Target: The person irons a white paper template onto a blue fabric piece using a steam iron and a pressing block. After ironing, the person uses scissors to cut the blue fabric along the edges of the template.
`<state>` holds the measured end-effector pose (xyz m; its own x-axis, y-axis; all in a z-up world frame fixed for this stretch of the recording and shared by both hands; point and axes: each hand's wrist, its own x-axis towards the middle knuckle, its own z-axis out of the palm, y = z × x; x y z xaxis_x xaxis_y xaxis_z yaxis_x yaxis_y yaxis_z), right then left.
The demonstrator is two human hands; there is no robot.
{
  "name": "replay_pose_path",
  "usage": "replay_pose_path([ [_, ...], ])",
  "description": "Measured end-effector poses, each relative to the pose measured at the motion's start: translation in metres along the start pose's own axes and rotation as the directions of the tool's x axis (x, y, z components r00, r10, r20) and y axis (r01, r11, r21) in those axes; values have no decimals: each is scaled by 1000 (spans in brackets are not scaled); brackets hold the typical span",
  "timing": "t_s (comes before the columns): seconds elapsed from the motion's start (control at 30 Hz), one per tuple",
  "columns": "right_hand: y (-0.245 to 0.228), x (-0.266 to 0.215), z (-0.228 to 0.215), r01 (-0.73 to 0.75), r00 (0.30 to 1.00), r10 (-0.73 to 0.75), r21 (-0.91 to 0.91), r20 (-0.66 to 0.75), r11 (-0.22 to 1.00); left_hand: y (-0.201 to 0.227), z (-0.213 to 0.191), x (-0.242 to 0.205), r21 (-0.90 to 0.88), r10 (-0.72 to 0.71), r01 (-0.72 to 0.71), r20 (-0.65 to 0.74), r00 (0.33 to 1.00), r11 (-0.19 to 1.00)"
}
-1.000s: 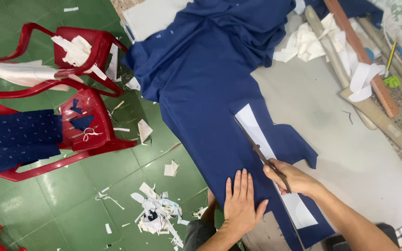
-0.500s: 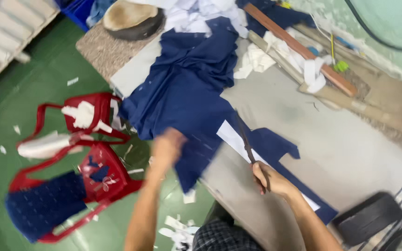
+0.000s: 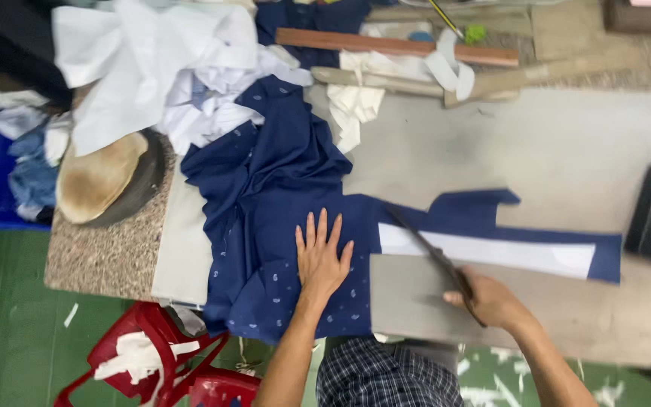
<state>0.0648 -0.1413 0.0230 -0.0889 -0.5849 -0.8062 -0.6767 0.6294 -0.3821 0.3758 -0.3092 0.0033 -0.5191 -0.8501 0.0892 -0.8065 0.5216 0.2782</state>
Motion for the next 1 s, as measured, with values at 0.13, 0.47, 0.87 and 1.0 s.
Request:
replay_pose_path([
  [0.13, -26, -17, 29, -94, 990, 104, 105, -93, 990, 0, -2, 3, -4, 8, -8, -7, 1000, 1000],
  [0.47, -32, -117, 147, -161, 958, -13, 571, 287, 805, -4, -3, 3, -31, -5, 6, 28, 1000, 999],
  [0.87, -134, -57, 127, -11, 991, -87, 721, 98, 692, -12, 6, -4, -213, -11, -4, -70, 997, 977],
  [1.0, -132, -59, 128, 21, 989, -129, 806, 68, 592, -13, 6, -5, -240, -23, 7, -64, 998, 971],
])
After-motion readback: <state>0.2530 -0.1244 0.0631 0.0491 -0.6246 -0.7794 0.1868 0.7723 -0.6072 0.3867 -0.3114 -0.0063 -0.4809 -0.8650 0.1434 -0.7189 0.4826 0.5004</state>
